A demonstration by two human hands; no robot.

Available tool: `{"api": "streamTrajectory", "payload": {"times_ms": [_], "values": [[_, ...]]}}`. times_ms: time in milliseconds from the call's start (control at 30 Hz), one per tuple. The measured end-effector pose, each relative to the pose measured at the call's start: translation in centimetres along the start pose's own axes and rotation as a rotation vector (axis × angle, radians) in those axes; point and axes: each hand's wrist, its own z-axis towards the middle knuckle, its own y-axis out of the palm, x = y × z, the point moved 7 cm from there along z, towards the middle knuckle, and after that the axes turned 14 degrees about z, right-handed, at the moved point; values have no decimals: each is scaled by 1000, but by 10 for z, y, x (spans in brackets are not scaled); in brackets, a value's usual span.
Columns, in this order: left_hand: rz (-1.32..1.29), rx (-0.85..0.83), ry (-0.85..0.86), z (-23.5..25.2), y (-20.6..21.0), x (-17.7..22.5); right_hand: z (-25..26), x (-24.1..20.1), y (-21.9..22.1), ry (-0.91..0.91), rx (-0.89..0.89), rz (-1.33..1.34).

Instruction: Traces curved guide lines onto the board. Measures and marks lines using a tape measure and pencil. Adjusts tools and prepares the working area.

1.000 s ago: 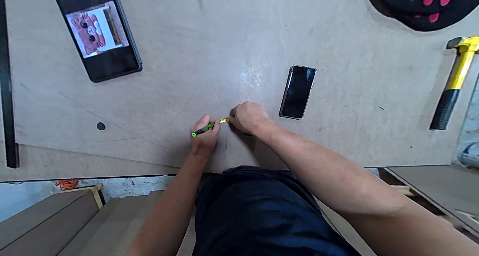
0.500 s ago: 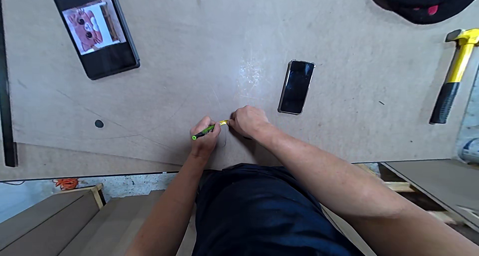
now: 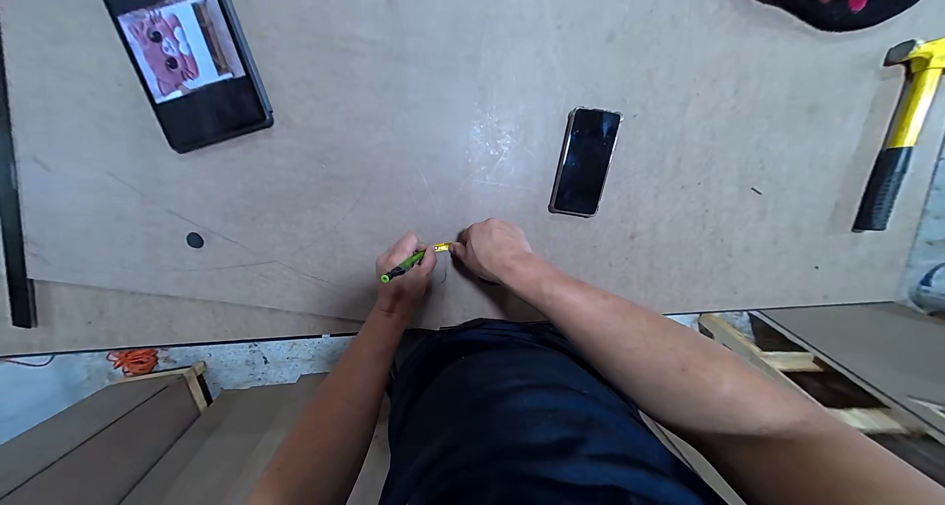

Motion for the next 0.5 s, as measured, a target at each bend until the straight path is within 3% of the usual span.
{"api": "streamTrajectory", "payload": {"times_ms": [500], "values": [[30,-4,42,-19,2,-2,-9,7,23,-22,-7,-13]]}}
